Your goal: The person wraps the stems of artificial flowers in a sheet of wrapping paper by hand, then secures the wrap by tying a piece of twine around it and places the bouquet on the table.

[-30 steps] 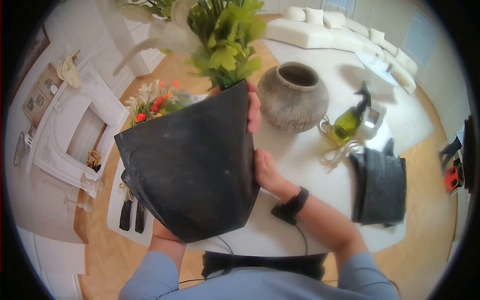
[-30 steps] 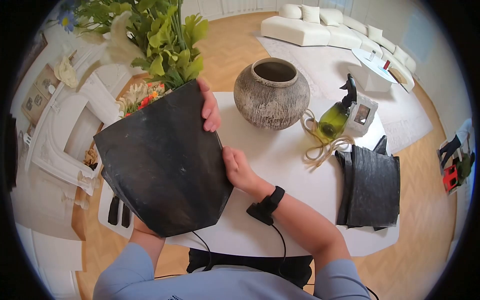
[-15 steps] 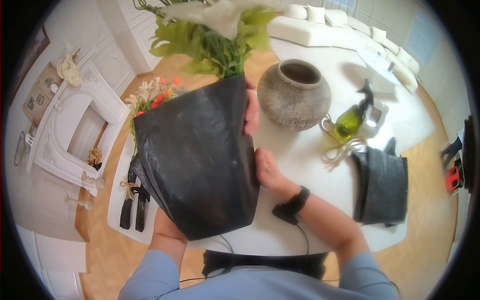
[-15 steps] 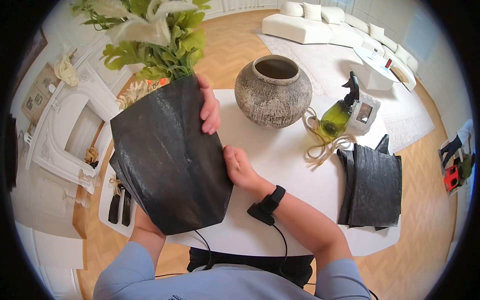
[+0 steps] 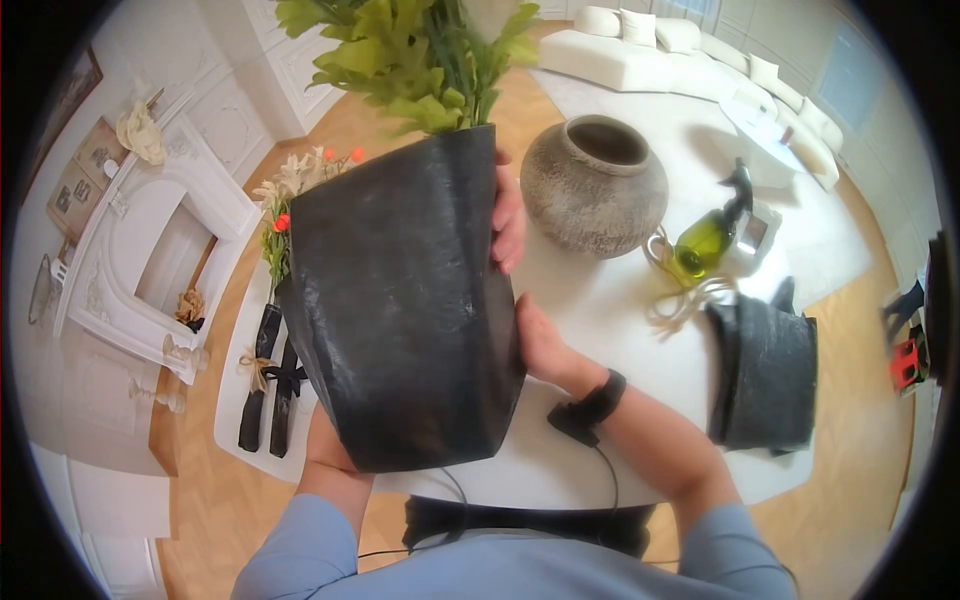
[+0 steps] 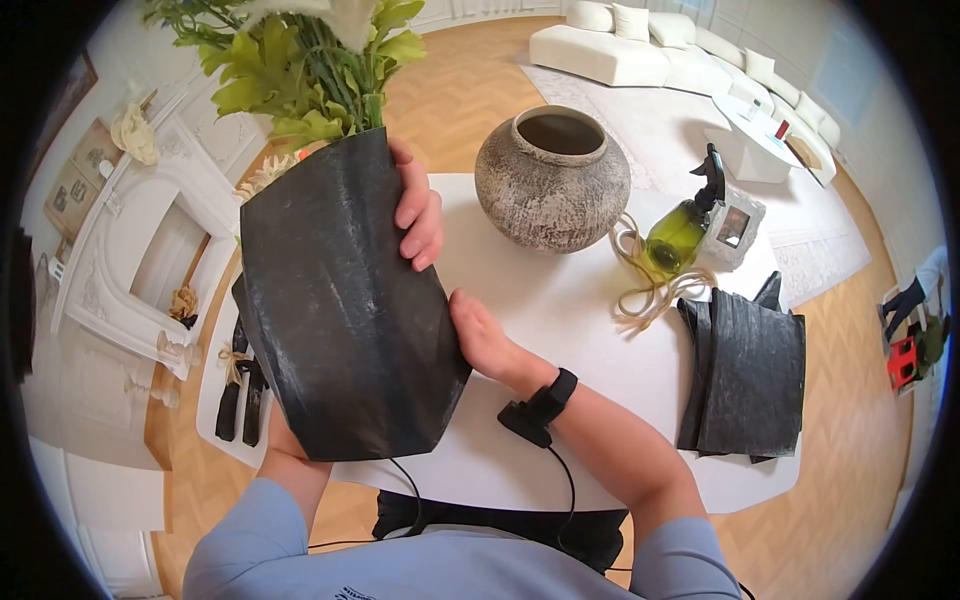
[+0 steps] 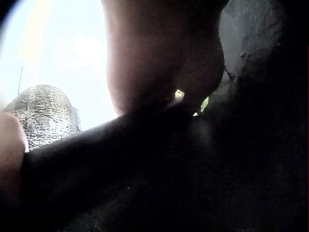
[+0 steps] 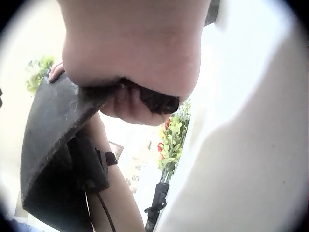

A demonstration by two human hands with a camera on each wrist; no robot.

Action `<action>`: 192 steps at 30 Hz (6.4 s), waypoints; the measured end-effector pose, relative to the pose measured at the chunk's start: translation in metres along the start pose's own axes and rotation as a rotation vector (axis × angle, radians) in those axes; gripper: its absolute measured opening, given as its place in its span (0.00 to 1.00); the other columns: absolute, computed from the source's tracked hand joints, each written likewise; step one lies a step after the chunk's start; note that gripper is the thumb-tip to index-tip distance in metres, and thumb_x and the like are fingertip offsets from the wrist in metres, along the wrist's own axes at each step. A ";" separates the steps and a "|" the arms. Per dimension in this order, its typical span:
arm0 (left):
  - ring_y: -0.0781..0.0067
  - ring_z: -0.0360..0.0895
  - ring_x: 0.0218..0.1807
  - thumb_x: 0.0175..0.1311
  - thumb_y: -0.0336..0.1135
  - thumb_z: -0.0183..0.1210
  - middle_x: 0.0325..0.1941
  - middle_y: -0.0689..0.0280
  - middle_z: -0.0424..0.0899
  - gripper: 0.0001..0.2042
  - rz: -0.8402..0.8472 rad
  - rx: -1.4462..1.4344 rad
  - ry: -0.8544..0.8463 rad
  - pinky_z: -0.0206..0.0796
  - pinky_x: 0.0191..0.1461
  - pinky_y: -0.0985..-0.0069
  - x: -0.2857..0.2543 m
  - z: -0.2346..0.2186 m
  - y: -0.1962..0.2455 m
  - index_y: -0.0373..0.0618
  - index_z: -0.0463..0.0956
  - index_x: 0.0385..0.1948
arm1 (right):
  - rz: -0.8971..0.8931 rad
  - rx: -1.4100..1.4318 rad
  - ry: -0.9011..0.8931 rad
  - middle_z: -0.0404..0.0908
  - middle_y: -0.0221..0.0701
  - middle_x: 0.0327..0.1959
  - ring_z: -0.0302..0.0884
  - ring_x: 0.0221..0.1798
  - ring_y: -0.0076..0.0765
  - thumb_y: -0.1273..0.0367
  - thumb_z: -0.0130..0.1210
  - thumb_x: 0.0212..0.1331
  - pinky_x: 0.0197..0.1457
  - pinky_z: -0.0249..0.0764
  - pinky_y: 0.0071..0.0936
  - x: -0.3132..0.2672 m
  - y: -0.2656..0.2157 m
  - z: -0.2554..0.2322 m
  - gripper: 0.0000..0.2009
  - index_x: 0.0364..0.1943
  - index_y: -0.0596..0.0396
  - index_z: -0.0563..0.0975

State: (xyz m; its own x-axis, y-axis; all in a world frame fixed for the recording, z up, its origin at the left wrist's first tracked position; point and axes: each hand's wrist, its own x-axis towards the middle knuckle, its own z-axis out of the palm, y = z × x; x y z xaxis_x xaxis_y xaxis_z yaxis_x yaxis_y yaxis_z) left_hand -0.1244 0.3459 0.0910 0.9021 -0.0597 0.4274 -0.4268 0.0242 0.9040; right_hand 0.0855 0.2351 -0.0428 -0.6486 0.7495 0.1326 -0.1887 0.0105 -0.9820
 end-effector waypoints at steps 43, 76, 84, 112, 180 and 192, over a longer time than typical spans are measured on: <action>0.46 0.77 0.53 0.79 0.49 0.36 0.45 0.44 0.81 0.25 -0.182 -0.328 0.205 0.65 0.64 0.54 0.006 -0.003 0.011 0.34 0.76 0.50 | 0.015 0.082 -0.189 0.79 0.28 0.46 0.71 0.47 0.21 0.47 0.27 0.79 0.55 0.70 0.26 0.013 0.023 -0.012 0.31 0.50 0.61 0.75; 0.58 0.79 0.49 0.74 0.46 0.53 0.45 0.47 0.79 0.23 0.175 -0.335 0.242 0.71 0.52 0.65 0.013 0.017 -0.059 0.32 0.73 0.55 | -0.023 0.204 0.190 0.81 0.26 0.42 0.73 0.45 0.19 0.58 0.34 0.80 0.53 0.70 0.21 0.018 0.020 -0.013 0.23 0.48 0.63 0.78; 0.61 0.78 0.47 0.72 0.42 0.57 0.44 0.51 0.80 0.19 0.123 -0.163 0.545 0.70 0.52 0.68 0.009 0.057 -0.066 0.32 0.74 0.52 | -0.162 0.074 0.186 0.81 0.28 0.44 0.74 0.47 0.21 0.62 0.34 0.79 0.55 0.70 0.23 0.015 0.023 -0.010 0.19 0.46 0.60 0.77; 0.60 0.78 0.31 0.78 0.51 0.41 0.31 0.47 0.78 0.24 0.396 0.049 0.518 0.73 0.35 0.71 0.031 0.062 -0.043 0.35 0.68 0.55 | 0.152 0.357 -0.011 0.77 0.35 0.59 0.72 0.60 0.25 0.52 0.29 0.80 0.67 0.66 0.26 0.017 0.023 -0.013 0.29 0.62 0.65 0.71; 0.47 0.80 0.40 0.74 0.47 0.49 0.44 0.49 0.77 0.31 0.232 0.241 0.888 0.72 0.51 0.49 -0.007 0.060 -0.047 0.45 0.52 0.75 | 0.431 0.462 -0.276 0.75 0.33 0.64 0.73 0.60 0.26 0.49 0.32 0.79 0.65 0.69 0.26 0.004 -0.013 -0.015 0.30 0.70 0.58 0.65; 0.53 0.80 0.50 0.66 0.27 0.61 0.50 0.55 0.79 0.32 0.470 0.057 0.955 0.74 0.53 0.58 0.017 0.074 -0.038 0.42 0.57 0.71 | 0.079 0.160 -0.085 0.80 0.31 0.50 0.76 0.48 0.24 0.53 0.37 0.79 0.53 0.75 0.24 0.025 0.060 -0.024 0.26 0.59 0.65 0.73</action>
State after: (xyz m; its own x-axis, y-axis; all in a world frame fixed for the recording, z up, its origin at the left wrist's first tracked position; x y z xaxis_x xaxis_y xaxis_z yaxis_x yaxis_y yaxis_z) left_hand -0.0982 0.2696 0.0638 0.3119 0.7514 0.5815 -0.7250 -0.2074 0.6568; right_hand 0.0761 0.2702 -0.1017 -0.7247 0.6851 0.0735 -0.2448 -0.1564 -0.9569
